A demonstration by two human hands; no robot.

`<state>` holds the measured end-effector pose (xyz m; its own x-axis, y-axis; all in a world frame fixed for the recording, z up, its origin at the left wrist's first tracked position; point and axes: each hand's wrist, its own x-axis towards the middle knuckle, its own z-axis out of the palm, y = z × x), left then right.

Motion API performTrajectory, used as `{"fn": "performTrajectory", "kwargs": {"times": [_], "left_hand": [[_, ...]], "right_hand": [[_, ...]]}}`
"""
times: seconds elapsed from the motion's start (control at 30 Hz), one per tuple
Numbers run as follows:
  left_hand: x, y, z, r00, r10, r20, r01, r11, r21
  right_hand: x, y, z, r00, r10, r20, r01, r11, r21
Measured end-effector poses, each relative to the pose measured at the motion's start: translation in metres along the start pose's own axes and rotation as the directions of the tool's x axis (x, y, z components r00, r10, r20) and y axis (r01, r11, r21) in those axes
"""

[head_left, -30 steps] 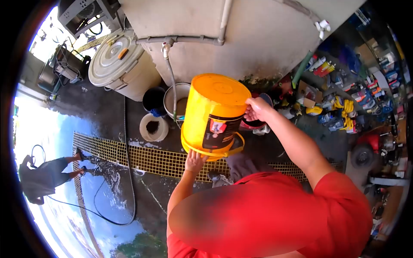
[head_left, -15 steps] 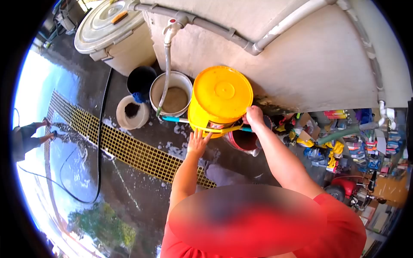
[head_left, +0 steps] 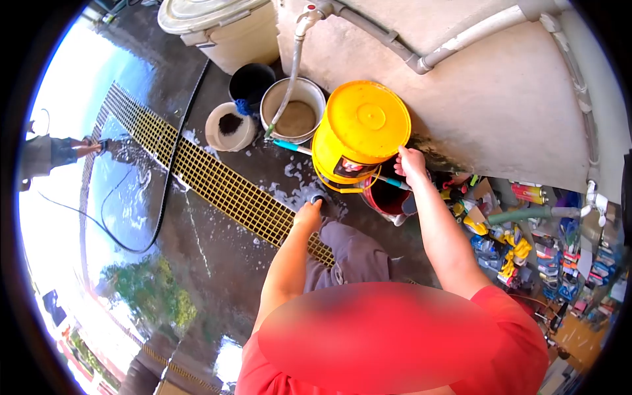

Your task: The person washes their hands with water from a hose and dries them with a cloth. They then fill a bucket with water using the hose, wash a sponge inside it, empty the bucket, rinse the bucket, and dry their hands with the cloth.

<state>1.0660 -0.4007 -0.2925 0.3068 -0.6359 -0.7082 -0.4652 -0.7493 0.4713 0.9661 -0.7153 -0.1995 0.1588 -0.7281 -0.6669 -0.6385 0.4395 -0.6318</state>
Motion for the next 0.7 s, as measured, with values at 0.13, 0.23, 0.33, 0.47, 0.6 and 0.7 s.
{"fn": "performTrajectory", "kwargs": {"times": [0.13,0.23,0.33,0.47,0.6,0.7], "left_hand": [[-0.039,-0.081,0.046,0.975,-0.098,-0.198,0.033,0.951,-0.306],[-0.102,-0.138,0.061,0.936,-0.302,-0.182,0.197,0.875,-0.442],[-0.171,-0.203,0.078,0.855,-0.502,-0.131,0.379,0.777,-0.502],[-0.261,-0.284,0.1,0.754,-0.598,-0.27,0.351,0.715,-0.604],[-0.34,-0.301,0.1,0.67,-0.675,-0.308,0.246,0.594,-0.766],[-0.366,-0.357,0.155,0.698,-0.649,-0.302,0.096,0.504,-0.858]], "right_hand": [[-0.018,-0.002,-0.01,0.999,-0.02,0.034,0.02,1.0,0.005],[-0.039,-0.001,-0.022,0.989,-0.095,0.117,0.098,0.995,-0.028],[-0.074,-0.013,-0.034,0.953,-0.2,0.226,0.228,0.968,-0.102],[-0.14,-0.049,-0.048,0.833,-0.438,0.338,0.511,0.843,-0.167],[-0.238,-0.099,-0.07,0.591,-0.688,0.421,0.771,0.635,-0.046],[-0.303,-0.107,-0.085,0.446,-0.76,0.473,0.745,0.608,0.274]]}}
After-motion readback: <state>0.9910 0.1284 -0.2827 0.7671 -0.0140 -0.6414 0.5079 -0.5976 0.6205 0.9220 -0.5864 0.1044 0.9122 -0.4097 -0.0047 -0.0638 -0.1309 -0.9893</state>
